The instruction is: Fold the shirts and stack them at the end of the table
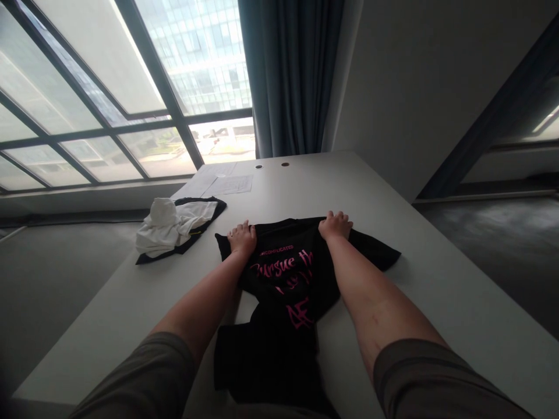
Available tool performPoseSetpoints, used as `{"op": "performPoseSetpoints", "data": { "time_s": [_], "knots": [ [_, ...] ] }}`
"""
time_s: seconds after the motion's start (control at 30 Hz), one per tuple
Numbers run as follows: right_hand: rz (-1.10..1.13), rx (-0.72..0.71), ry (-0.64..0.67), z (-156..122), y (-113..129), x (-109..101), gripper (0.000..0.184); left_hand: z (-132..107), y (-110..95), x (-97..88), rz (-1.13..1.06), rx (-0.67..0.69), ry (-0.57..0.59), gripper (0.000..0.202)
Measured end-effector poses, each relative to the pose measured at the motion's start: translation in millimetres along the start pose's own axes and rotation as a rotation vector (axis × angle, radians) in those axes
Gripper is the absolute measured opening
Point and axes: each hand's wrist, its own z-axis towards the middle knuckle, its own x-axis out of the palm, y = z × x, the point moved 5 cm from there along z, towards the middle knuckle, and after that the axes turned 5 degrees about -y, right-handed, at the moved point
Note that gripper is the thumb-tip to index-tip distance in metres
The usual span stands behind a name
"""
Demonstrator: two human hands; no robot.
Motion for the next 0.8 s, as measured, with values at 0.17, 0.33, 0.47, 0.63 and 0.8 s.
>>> {"op": "performPoseSetpoints", "data": {
  "time_s": [0.17, 0.33, 0.47, 0.63, 0.8],
  "knots": [
    [0.022, -0.052, -0.061, -4.6, 2.6, -8.1, 0.039, 10.4, 11.7, -3.7, -0.031, -0.113, 0.023, 0.042],
    [0.057, -0.082, -0.089, -5.1, 2.3, -11.8, 0.038, 13.1, 16.1, 0.8, -0.069, -0.074, 0.076, 0.031],
    [0.095, -0.077, -0.102, -2.3, 1.0, -10.2, 0.038, 11.8, 13.8, 2.3, -0.034, -0.043, 0.077, 0.026],
    [0.117, -0.049, -0.104, -0.4, -0.1, -7.9, 0.037, 10.7, 12.3, 3.0, -0.033, -0.025, 0.114, 0.019],
    [0.11, -0.057, -0.086, -0.9, 0.0, -7.9, 0.034, 11.2, 13.1, 0.4, -0.04, -0.042, 0.097, 0.022]
  ]
}}
